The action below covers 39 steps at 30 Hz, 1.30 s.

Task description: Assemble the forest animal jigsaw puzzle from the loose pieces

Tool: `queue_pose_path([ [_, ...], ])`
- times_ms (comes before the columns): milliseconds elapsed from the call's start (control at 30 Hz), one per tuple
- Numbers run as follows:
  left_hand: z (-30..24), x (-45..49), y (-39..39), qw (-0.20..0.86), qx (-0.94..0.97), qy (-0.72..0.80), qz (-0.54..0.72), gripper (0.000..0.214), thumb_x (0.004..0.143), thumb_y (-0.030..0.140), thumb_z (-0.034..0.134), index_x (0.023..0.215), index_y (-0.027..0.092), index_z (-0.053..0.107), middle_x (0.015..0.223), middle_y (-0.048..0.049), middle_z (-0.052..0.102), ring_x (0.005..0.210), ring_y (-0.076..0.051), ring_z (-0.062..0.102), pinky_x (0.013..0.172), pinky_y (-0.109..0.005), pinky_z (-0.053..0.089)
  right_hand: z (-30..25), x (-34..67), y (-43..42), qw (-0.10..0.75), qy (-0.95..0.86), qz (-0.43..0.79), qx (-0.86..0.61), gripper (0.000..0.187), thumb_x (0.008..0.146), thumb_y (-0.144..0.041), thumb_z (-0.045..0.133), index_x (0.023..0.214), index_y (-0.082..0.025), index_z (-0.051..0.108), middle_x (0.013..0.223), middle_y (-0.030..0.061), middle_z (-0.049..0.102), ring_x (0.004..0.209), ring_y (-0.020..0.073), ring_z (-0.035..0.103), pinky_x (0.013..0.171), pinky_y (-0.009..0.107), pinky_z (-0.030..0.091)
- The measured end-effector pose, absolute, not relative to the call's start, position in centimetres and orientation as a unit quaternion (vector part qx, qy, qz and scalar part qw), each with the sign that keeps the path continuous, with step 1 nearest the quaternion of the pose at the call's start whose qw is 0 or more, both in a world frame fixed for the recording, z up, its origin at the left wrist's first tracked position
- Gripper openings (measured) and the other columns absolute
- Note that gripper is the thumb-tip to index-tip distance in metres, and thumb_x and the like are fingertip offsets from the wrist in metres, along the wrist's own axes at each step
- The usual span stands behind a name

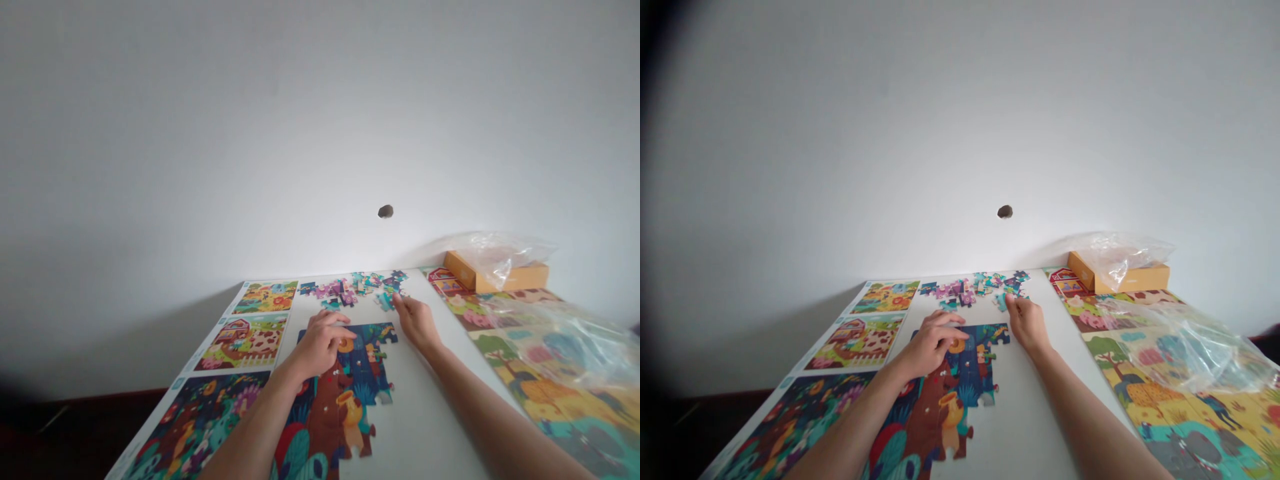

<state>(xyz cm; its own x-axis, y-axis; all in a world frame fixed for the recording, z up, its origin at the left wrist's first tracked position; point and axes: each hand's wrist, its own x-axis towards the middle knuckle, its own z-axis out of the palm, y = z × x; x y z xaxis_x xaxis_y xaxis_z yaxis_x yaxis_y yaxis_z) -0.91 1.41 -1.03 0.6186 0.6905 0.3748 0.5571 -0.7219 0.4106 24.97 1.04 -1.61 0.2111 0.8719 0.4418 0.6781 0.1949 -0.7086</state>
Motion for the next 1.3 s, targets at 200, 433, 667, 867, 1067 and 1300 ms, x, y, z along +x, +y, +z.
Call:
queue_pose_path([
  [200,-0.7,-0.8,1.3,0.136,0.889,0.354,0.256,0.046,0.083,0.003,0.046,0.100,0.035,0.075,0.117,-0.0001,0.064,0.112,-0.021,0.053,0.098,-0.041,0.039,-1.2,24.8,0.6,0.457,-0.636,0.140,-0.606,0.058,0.095,-0.061,0.028,0.054,-0.022,0.044,0.053,0.0025,0.050,0.053,0.0157,0.046,0.052,0.028,0.033],
  [433,-0.7,-0.8,1.3,0.135,0.890,0.354,0.254,0.045,0.082,0.003,0.047,0.100,0.034,0.075,0.118,-0.0011,0.064,0.113,-0.021,0.052,0.100,-0.042,0.038,-0.1,24.4,-0.3,0.425,-0.710,0.198,-0.526,0.031,0.095,-0.033,0.037,0.090,-0.020,0.065,0.063,-0.0003,0.067,0.062,0.0159,0.063,0.067,0.025,0.045],
  [667,-0.8,-0.9,1.3,0.131,0.890,0.354,0.256,0.046,0.081,0.002,0.047,0.100,0.034,0.075,0.117,-0.0013,0.064,0.114,-0.022,0.053,0.099,-0.041,0.039,0.0,24.4,-0.1,0.379,-0.730,0.210,-0.528,0.027,0.090,-0.027,0.040,0.079,-0.022,0.064,0.073,0.0001,0.072,0.070,0.0168,0.067,0.071,0.026,0.047],
  [867,-0.7,-0.8,1.2,0.117,0.891,0.358,0.254,0.045,0.082,0.003,0.049,0.100,0.035,0.075,0.117,0.0000,0.065,0.111,-0.021,0.053,0.099,-0.041,0.039,-2.0,25.7,1.3,0.364,-0.670,0.058,-0.645,0.028,0.085,-0.025,0.047,0.102,-0.023,0.070,0.098,0.0051,0.072,0.093,0.0232,0.062,0.086,0.034,0.045],
  [1067,-0.1,-1.0,1.5,0.037,0.811,0.506,0.292,0.032,0.085,0.012,0.051,0.101,0.029,0.073,0.106,-0.0017,0.070,0.104,-0.021,0.057,0.093,-0.038,0.042,-2.6,25.7,1.4,0.269,-0.691,0.047,-0.670,0.027,0.085,-0.029,0.053,0.105,-0.030,0.071,0.123,0.0002,0.065,0.109,0.0277,0.053,0.093,0.042,0.041],
  [1300,-0.4,-1.2,1.7,0.020,0.775,0.580,0.252,0.023,0.087,0.021,0.053,0.090,0.029,0.075,0.113,-0.0006,0.070,0.110,-0.023,0.055,0.092,-0.040,0.039,-2.1,25.1,1.0,0.247,-0.724,0.078,-0.639,0.032,0.086,-0.033,0.053,0.116,-0.033,0.066,0.126,-0.0006,0.064,0.116,0.0289,0.048,0.096,0.048,0.036],
])
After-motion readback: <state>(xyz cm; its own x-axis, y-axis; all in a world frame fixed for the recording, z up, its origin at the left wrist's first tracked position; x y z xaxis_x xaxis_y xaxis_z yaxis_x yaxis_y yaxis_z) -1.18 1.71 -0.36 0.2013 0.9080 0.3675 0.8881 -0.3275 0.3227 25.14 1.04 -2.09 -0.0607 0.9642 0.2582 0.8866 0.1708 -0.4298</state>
